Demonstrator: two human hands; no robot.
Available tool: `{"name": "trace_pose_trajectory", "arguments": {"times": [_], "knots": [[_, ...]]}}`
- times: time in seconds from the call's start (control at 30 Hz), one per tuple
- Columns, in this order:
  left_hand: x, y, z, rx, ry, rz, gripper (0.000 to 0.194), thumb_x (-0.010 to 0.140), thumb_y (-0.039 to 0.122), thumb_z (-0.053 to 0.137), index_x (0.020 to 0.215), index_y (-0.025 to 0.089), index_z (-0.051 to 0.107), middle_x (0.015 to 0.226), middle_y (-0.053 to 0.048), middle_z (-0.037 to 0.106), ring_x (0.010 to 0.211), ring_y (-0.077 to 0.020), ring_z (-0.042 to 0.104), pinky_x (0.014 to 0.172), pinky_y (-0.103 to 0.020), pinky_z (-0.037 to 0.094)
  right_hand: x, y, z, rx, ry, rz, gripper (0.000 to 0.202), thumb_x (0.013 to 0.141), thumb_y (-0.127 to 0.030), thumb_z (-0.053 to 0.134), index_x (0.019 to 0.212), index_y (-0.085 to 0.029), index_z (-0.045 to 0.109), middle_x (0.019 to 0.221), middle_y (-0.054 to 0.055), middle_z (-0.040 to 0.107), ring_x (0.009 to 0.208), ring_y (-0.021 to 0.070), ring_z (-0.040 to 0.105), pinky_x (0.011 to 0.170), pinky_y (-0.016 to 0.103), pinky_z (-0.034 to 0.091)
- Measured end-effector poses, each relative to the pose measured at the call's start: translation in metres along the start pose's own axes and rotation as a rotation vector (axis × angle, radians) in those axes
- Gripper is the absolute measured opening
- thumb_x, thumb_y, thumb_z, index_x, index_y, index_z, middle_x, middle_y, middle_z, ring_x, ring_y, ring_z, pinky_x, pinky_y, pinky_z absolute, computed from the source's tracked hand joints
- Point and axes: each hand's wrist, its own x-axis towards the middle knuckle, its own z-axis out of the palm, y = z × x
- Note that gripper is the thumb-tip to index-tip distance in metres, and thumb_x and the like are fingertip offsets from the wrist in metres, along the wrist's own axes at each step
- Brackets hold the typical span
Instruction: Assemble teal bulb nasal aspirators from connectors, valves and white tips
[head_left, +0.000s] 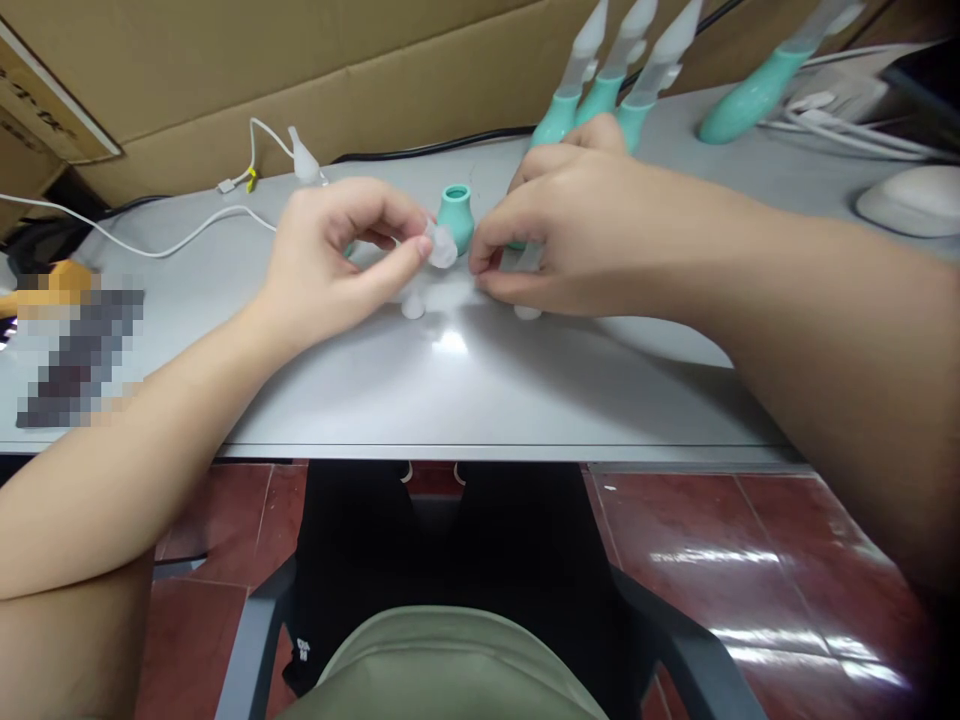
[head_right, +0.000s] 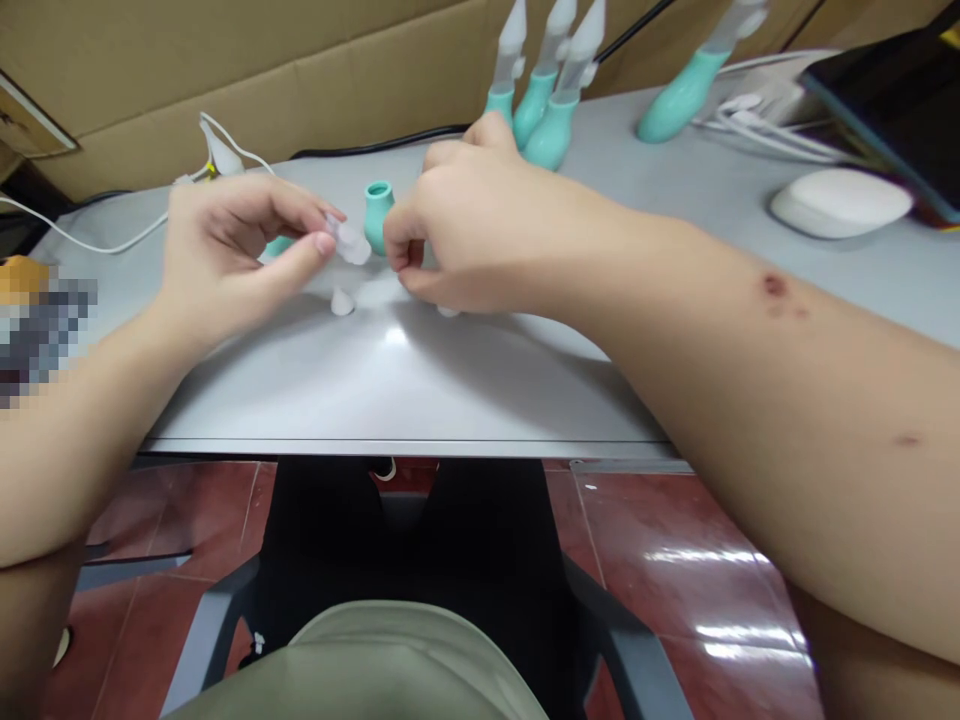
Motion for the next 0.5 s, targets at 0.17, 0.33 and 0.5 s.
{"name": "trace_pose_trajectory", "arguments": {"times": [0.17, 0.33, 0.5], "knots": [[0.001, -0.035, -0.013, -0.370, 0.075, -0.141, 0.025, 0.104, 0.055, 0.087, 0.103, 0.032, 0.076, 0.101, 0.001, 0.084, 0.089, -0.0214, 0.078, 0.081, -0.048, 0.072, -0.002, 0.004, 0.002, 0.344, 0.273, -0.044, 0.010, 0.092, -0.036, 0.078, 0.092, -0.028, 0.083, 0.089, 0.005, 0.077, 0.089, 0.0219, 0.067, 0.101, 0.044, 0.057], [0.000, -0.044, -0.026, -0.480, 0.006, -0.404, 0.038, 0.100, 0.061, 0.084, 0.109, 0.030, 0.066, 0.115, -0.001, 0.085, 0.101, -0.0268, 0.082, 0.087, -0.053, 0.076, -0.003, 0.000, 0.002, 0.707, 0.455, -0.019, 0.017, 0.086, -0.038, 0.093, 0.087, -0.025, 0.083, 0.093, 0.004, 0.080, 0.082, 0.0183, 0.069, 0.076, 0.038, 0.051], [-0.003, -0.045, -0.032, -0.511, -0.064, -0.389, 0.034, 0.100, 0.060, 0.082, 0.111, 0.032, 0.065, 0.118, -0.001, 0.083, 0.109, -0.0291, 0.082, 0.094, -0.058, 0.075, -0.003, -0.003, 0.002, 0.792, 0.459, 0.005, 0.012, 0.086, -0.027, 0.094, 0.088, -0.024, 0.083, 0.092, 0.002, 0.080, 0.080, 0.0170, 0.069, 0.074, 0.036, 0.051]]}}
